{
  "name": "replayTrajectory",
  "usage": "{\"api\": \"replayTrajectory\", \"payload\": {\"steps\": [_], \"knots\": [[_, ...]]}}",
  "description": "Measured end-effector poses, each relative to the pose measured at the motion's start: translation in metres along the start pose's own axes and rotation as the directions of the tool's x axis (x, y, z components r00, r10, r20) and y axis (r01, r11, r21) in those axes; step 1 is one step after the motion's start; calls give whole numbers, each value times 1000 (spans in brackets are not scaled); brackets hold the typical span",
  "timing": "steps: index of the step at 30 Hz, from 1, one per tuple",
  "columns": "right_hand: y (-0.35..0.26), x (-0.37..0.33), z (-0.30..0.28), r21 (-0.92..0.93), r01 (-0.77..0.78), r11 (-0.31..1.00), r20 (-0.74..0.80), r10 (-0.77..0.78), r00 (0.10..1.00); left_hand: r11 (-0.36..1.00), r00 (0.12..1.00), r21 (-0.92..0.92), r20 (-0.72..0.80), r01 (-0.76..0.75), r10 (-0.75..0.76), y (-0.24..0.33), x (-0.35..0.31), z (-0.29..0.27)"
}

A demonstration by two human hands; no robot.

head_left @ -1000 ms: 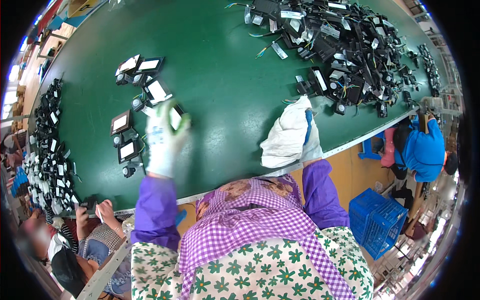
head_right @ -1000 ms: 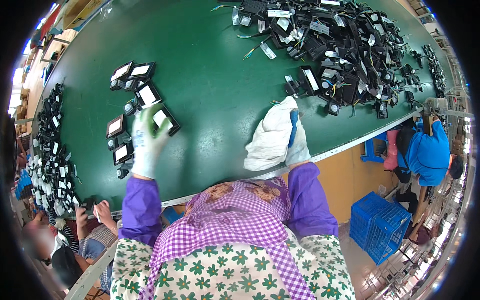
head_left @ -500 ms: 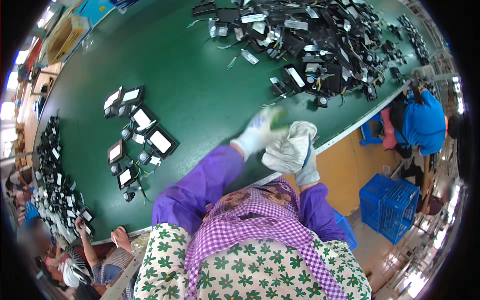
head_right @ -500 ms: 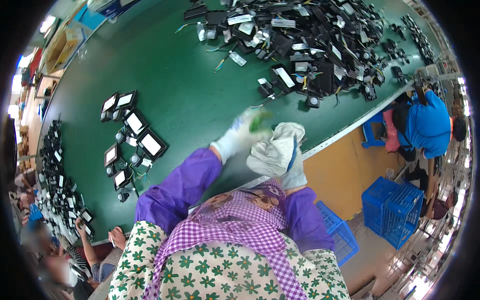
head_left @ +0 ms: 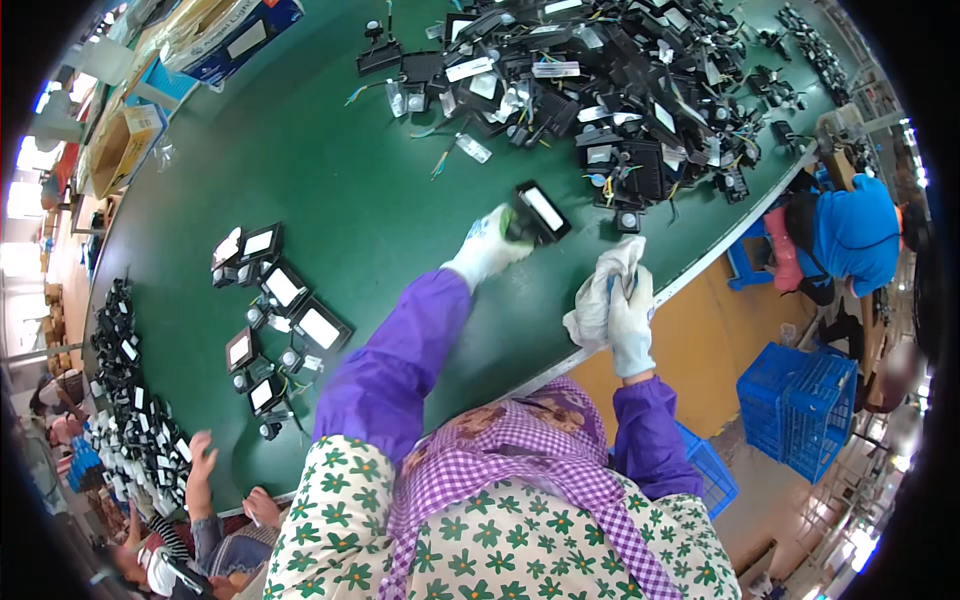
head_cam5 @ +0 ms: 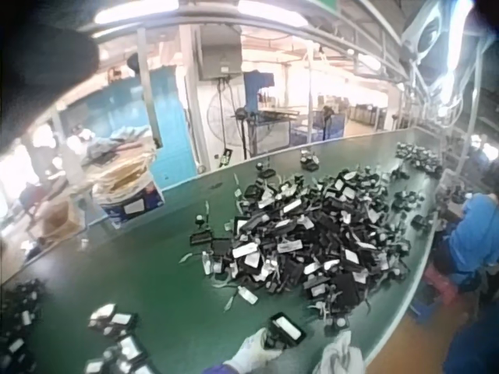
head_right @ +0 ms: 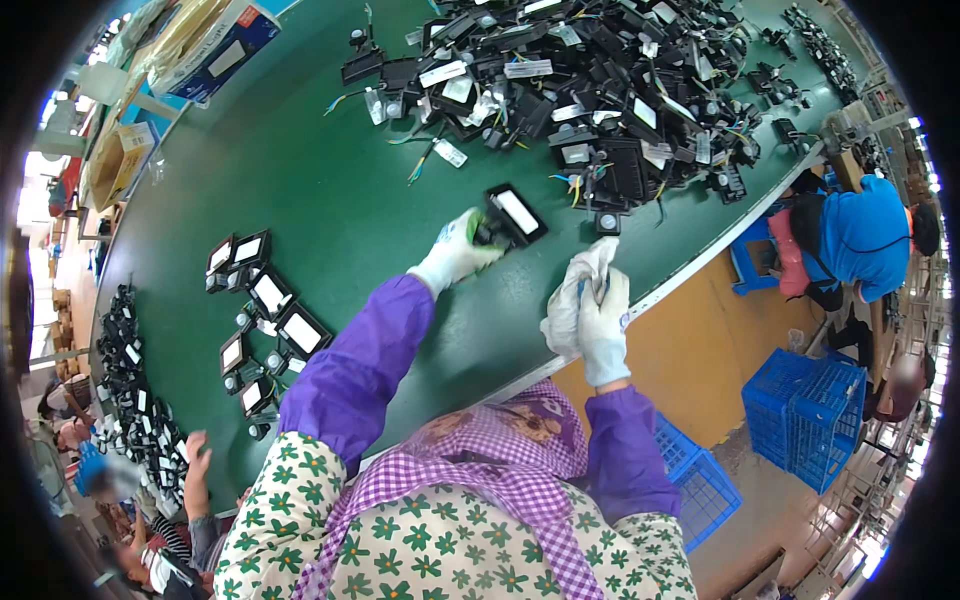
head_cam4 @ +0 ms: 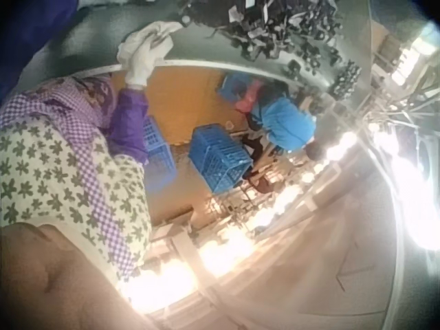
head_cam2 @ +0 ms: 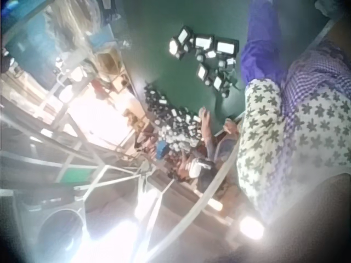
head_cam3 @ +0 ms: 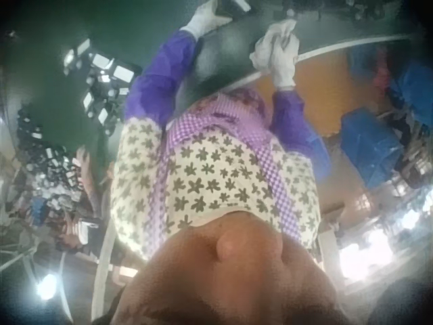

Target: The recorder is assembling and cleaning small LED floodlight fixtures on a factory production line.

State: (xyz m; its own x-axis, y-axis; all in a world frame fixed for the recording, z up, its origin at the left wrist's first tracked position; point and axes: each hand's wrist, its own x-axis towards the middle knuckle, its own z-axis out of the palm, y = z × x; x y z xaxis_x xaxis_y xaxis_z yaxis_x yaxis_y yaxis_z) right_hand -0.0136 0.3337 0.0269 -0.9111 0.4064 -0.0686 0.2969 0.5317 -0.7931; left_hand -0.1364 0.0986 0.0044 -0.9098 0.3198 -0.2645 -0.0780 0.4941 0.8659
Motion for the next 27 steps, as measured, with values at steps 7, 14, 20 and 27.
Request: {"api": "replayTrajectory", "payload": {"steps": [7, 14, 20, 27], "knots": [[-73, 5, 75, -440, 448, 778, 431, -254, 866, 898, 941, 326, 63, 296, -334, -36, -96, -19], [-47, -19, 117, -423, 529, 736, 488, -307, 817, 912, 886, 63, 217, 405, -409, -53, -131, -42], [-46, -8, 122, -327, 423, 845, 484, -234, 843, 466, 972, -856, 159, 223, -174, -58, -171, -41], [-53, -20, 123, -325, 588, 741, 492, -399, 774, 891, 880, -59, -139, 451, -454, -42, -141, -37]]}}
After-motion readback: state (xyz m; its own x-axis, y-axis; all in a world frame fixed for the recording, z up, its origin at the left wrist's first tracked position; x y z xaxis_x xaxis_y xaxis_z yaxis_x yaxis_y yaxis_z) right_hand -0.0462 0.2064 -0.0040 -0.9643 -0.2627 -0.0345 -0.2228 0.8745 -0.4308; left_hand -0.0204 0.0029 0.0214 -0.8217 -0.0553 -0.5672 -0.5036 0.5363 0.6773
